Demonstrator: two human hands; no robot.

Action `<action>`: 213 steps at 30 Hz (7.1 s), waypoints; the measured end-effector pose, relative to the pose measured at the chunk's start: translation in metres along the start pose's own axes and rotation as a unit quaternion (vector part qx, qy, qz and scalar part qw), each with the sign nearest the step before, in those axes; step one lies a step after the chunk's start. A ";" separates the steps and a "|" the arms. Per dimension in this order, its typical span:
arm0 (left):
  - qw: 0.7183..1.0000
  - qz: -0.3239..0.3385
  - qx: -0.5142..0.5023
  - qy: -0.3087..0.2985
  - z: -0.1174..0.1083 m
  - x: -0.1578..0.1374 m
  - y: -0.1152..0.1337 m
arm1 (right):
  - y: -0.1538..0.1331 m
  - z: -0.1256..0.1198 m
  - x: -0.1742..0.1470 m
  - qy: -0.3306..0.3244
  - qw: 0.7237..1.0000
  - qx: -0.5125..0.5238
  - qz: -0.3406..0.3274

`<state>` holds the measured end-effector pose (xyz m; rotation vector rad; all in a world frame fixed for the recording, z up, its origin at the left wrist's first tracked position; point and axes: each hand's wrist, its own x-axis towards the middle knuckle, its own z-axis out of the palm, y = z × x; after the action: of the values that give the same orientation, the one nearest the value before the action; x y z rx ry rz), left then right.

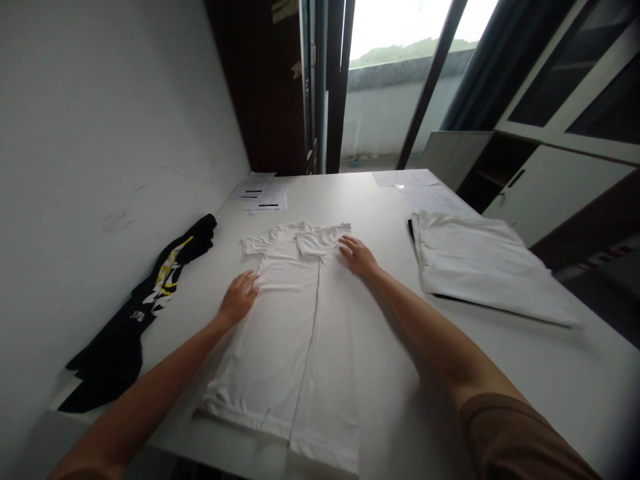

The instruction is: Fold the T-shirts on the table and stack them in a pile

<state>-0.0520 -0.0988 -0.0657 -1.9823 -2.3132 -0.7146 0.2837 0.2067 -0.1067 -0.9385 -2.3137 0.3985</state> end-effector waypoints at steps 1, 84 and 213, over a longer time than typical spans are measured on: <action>0.999 -0.038 0.028 0.013 0.004 0.013 -0.016 | -0.009 0.000 -0.004 -0.006 1.000 0.007 -0.016; 0.863 0.299 -0.187 -0.362 -0.033 -0.091 0.186 | -0.064 0.031 0.082 0.009 0.969 0.110 0.219; 0.900 0.308 -0.078 -0.299 0.010 -0.076 0.171 | -0.046 0.090 0.159 -0.227 0.959 -0.162 0.050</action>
<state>0.1263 -0.1507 -0.0411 -3.1217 -1.6366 -0.2586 0.1123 0.2826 -0.0870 -1.2298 -2.8167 0.3034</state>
